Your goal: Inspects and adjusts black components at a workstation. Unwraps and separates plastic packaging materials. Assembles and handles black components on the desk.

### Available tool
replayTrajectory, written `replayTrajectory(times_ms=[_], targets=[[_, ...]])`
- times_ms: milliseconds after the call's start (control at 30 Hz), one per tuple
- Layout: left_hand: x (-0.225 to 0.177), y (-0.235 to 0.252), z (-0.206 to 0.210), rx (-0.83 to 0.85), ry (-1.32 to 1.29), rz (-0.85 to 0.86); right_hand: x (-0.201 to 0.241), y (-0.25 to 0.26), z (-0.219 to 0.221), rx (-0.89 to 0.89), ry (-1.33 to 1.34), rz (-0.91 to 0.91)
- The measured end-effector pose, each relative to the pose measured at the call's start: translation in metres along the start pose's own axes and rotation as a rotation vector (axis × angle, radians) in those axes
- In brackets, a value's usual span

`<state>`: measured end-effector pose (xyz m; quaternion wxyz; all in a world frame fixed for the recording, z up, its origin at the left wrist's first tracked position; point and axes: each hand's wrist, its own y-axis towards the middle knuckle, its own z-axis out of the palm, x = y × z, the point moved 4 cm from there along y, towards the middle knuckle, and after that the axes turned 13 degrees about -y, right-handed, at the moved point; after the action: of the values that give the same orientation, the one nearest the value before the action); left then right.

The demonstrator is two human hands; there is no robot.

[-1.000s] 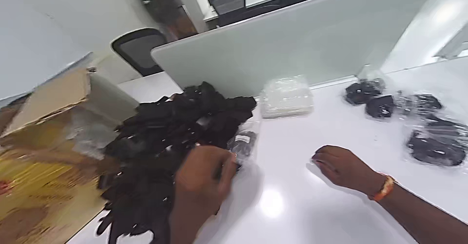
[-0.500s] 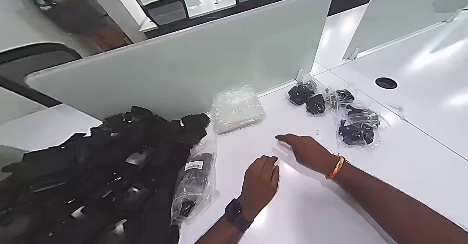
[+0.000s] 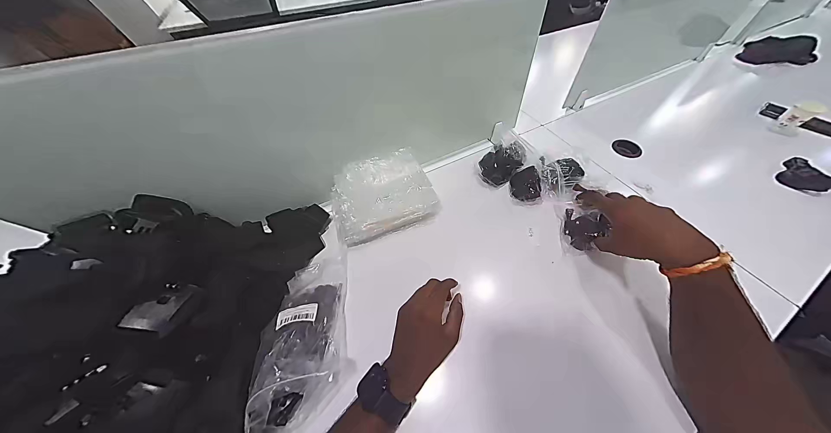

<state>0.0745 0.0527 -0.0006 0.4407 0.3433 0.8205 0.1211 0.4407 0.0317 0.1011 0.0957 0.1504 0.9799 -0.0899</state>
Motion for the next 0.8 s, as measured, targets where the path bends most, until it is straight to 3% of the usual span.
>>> replayTrajectory(times_ms=[133, 267, 400, 533, 667, 800], targets=[[0.003, 0.001, 0.0, 0.007, -0.038, -0.029, 0.017, 0.006, 0.009, 0.13, -0.037, -0.037], [0.005, 0.001, 0.0, 0.031, -0.091, -0.071, 0.064, -0.006, 0.011, 0.143, -0.06, -0.196], [0.009, 0.003, -0.001, 0.026, -0.187, -0.108, 0.114, -0.017, 0.011, 0.001, -0.043, -0.485], [0.011, 0.006, -0.004, 0.032, -0.249, -0.181, 0.147, -0.016, 0.028, -0.263, 0.251, -0.994], [0.012, 0.008, -0.006, 0.023, -0.293, -0.182, 0.16, -0.012, 0.042, -0.301, 0.564, -1.1], [0.017, 0.01, -0.01, -0.052, -0.386, -0.169, 0.167, -0.01, 0.049, -0.312, 0.842, -1.063]])
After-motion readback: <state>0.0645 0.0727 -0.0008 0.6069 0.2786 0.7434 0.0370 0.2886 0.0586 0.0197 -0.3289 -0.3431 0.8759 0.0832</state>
